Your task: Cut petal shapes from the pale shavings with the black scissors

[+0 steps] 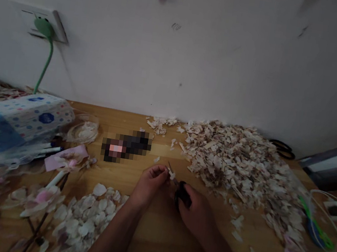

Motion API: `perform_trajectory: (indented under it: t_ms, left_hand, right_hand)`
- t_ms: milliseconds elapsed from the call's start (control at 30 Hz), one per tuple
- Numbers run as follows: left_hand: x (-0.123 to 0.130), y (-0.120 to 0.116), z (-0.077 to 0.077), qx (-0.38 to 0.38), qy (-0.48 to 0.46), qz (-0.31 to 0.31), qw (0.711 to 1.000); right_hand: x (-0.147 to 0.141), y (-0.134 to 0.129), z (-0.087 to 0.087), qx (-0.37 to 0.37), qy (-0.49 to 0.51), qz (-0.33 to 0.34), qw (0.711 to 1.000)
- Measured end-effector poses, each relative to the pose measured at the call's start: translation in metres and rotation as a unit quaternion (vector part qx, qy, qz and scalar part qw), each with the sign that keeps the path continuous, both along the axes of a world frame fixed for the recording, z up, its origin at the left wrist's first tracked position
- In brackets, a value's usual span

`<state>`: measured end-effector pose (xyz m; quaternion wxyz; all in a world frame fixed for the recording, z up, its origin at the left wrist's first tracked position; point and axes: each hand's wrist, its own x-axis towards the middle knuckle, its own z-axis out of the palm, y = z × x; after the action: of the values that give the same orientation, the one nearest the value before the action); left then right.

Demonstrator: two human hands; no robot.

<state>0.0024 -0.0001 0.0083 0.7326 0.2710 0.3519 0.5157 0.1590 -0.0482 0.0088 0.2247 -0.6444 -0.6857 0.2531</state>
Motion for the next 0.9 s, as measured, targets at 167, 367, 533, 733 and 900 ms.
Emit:
perform_trajectory:
  t_ms: [167, 367, 533, 733, 900]
  left_hand:
    - [-0.004, 0.003, -0.0054, 0.048, 0.066, -0.015, 0.997]
    - [-0.0065, 0.0032, -0.0049, 0.072, 0.095, -0.013, 0.993]
    - [-0.0057, 0.0023, -0.0032, 0.052, 0.075, -0.013, 0.996]
    - [-0.0054, 0.0019, -0.0048, 0.033, 0.048, -0.011, 0.998]
    - [-0.0077, 0.0027, -0.0045, 0.033, 0.081, -0.002, 0.996]
  right_hand:
    - [0.0018, -0.0002, -0.0016, -0.011, 0.003, -0.002, 1.0]
    - [0.0028, 0.0007, 0.0017, -0.017, 0.027, 0.014, 0.999]
    - [0.0029, 0.0015, 0.0033, -0.03, 0.029, 0.012, 0.999]
    - [0.0021, 0.0006, 0.0023, -0.025, 0.027, 0.01, 0.999]
    - [0.0012, 0.0003, 0.0032, -0.012, 0.026, 0.006, 1.0]
